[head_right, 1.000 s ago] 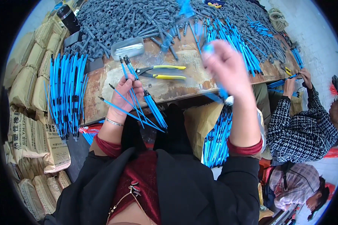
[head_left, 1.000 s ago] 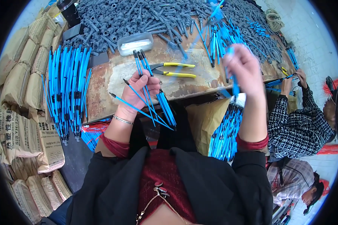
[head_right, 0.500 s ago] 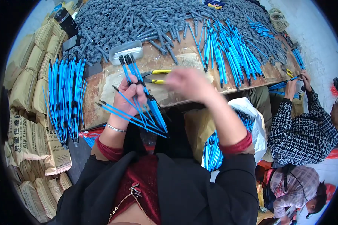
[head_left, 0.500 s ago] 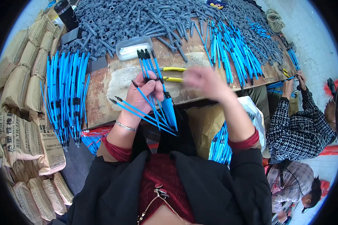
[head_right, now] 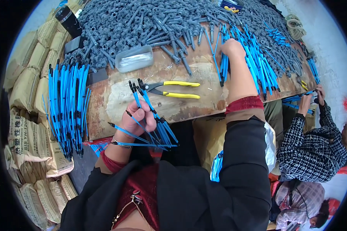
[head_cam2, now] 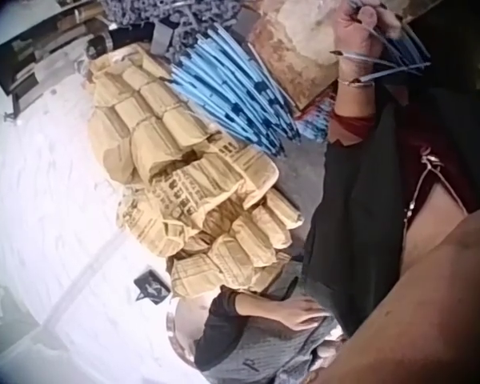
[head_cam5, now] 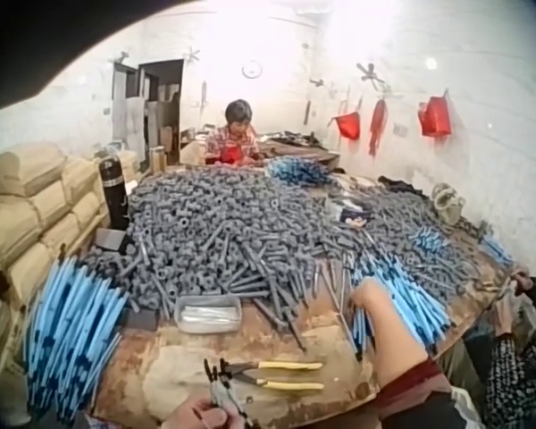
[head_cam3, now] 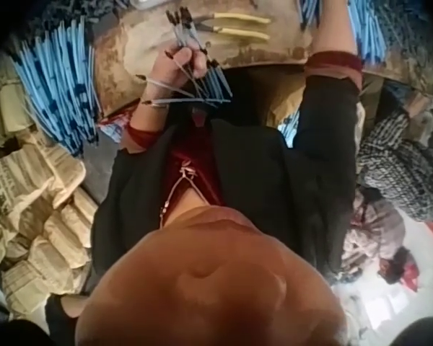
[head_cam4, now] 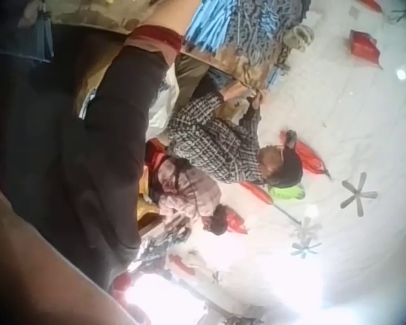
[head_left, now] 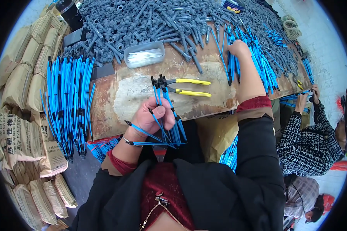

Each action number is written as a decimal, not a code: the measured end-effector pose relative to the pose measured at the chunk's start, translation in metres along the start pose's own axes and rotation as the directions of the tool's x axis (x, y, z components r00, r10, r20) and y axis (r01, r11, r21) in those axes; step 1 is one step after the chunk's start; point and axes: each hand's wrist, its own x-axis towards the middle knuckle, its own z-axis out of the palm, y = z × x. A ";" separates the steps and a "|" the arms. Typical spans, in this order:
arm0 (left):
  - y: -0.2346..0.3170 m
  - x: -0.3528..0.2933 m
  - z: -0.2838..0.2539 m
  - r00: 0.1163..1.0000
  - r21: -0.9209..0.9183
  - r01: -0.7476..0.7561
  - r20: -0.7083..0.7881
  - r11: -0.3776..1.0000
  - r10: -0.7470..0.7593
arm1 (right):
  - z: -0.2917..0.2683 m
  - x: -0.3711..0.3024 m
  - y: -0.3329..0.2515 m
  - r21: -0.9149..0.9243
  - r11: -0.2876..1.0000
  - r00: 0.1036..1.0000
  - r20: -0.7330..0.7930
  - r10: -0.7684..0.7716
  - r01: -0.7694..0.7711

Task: The person sorts and aligns blue plastic components by hand at a factory workstation, then bundles them with rubber bands using a specialized fixture and pliers.

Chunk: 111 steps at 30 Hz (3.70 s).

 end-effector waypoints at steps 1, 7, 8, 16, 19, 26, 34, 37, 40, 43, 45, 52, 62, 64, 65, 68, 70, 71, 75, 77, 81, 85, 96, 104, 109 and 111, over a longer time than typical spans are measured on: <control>0.002 0.001 -0.001 0.999 -0.046 0.023 0.036 0.999 -0.021 | -0.001 0.001 0.002 0.017 1.000 0.999 0.054 -0.006 0.005; 0.007 0.000 -0.010 0.994 -0.099 0.068 0.092 0.993 -0.059 | 0.004 -0.024 -0.001 -0.037 0.999 0.977 -0.212 -0.034 0.027; 0.007 -0.001 -0.010 0.997 -0.076 0.062 0.058 0.995 -0.057 | 0.004 -0.028 -0.001 -0.008 1.000 0.961 -0.274 -0.026 0.025; 0.002 0.004 -0.009 0.994 -0.158 0.018 -0.106 0.987 -0.035 | -0.053 -0.069 0.010 0.377 0.763 0.689 -0.714 -0.123 0.526; 0.003 0.004 -0.012 0.994 -0.186 0.034 -0.093 0.982 -0.052 | -0.090 -0.120 0.007 0.747 0.398 0.840 -0.408 -0.357 0.532; 0.005 0.008 -0.011 0.993 -0.189 0.019 -0.112 0.982 -0.041 | -0.089 -0.212 -0.024 0.749 -0.040 0.164 -0.196 -0.967 0.661; 0.005 0.014 -0.002 0.994 -0.181 -0.051 0.082 0.982 0.067 | -0.037 -0.240 -0.047 0.771 0.210 0.237 0.079 -0.968 0.601; 0.002 0.013 0.002 0.983 -0.115 -0.164 0.067 0.980 0.172 | -0.026 -0.250 -0.047 0.698 0.216 0.376 -0.082 -0.923 0.683; 0.008 0.017 -0.005 0.990 -0.224 -0.100 0.076 0.970 0.119 | -0.022 -0.251 -0.045 0.653 0.327 0.485 -0.070 -0.872 0.683; 0.010 0.015 -0.001 0.996 -0.197 -0.090 -0.026 0.976 0.087 | -0.022 -0.241 -0.038 0.683 0.361 0.552 -0.073 -0.831 0.635; 0.010 0.011 0.012 0.969 -0.028 -0.107 -0.229 0.994 0.098 | -0.028 -0.221 -0.023 0.776 0.311 0.587 -0.093 -0.804 0.548; 0.016 -0.011 -0.018 0.998 0.000 -0.058 -0.028 0.998 0.058 | 0.027 -0.063 0.056 0.136 0.984 0.977 -0.192 -0.088 0.115; 0.032 -0.009 0.032 0.975 0.149 -0.117 -0.170 0.982 0.143 | 0.032 -0.041 0.060 0.357 0.932 0.974 -0.227 0.026 0.058; 0.018 0.012 0.053 0.626 0.270 -0.144 -0.720 0.952 0.299 | 0.031 -0.042 0.064 0.320 0.946 0.987 -0.158 0.012 0.040; 0.023 0.009 0.044 0.625 0.276 -0.147 -0.718 0.950 0.306 | 0.029 -0.043 0.059 0.308 0.950 0.992 -0.123 -0.008 0.046; 0.041 -0.010 -0.005 0.996 0.215 -0.086 0.038 0.973 0.080 | 0.018 -0.048 0.056 0.323 0.945 0.997 -0.069 -0.028 0.049; 0.039 -0.015 -0.023 0.997 0.114 -0.075 0.007 0.991 0.075 | 0.016 -0.051 0.043 0.278 0.958 0.996 -0.074 -0.049 0.068; 0.038 -0.018 -0.026 0.999 0.022 -0.048 -0.013 0.999 0.048 | 0.019 -0.053 0.038 0.244 0.966 0.992 -0.110 -0.058 0.084; 0.032 -0.020 -0.050 0.992 -0.026 0.098 0.081 0.995 -0.095 | 0.017 -0.046 0.032 0.205 0.962 0.903 -0.423 -0.080 0.181; 0.022 -0.017 -0.033 0.999 0.031 0.034 -0.010 0.999 -0.034 | -0.011 -0.061 0.032 0.180 0.975 0.939 -0.339 -0.066 0.133; 0.016 -0.010 -0.010 0.993 0.094 -0.038 -0.105 0.995 0.048 | -0.038 -0.062 0.045 0.145 0.976 0.902 -0.423 -0.089 0.164; 0.023 -0.005 -0.017 0.996 0.065 0.035 -0.078 0.997 -0.030 | -0.075 -0.082 0.030 0.168 0.925 0.748 -0.645 -0.158 0.341; 0.013 -0.004 -0.019 0.996 -0.106 -0.015 -0.084 0.994 0.006 | -0.060 -0.280 -0.036 0.542 0.338 0.568 -0.341 -0.749 0.770; 0.014 -0.015 0.008 0.980 -0.002 -0.170 -0.102 0.985 0.169 | -0.031 -0.314 -0.057 0.516 0.414 0.627 -0.356 -0.693 0.750; 0.020 -0.010 0.015 0.988 0.013 -0.108 -0.113 0.994 0.109 | -0.022 -0.318 -0.058 0.640 0.356 0.657 -0.318 -0.684 0.681; 0.020 -0.012 0.014 0.992 -0.040 -0.094 -0.086 0.995 0.090 | -0.017 -0.316 -0.056 0.676 0.368 0.688 -0.287 -0.666 0.639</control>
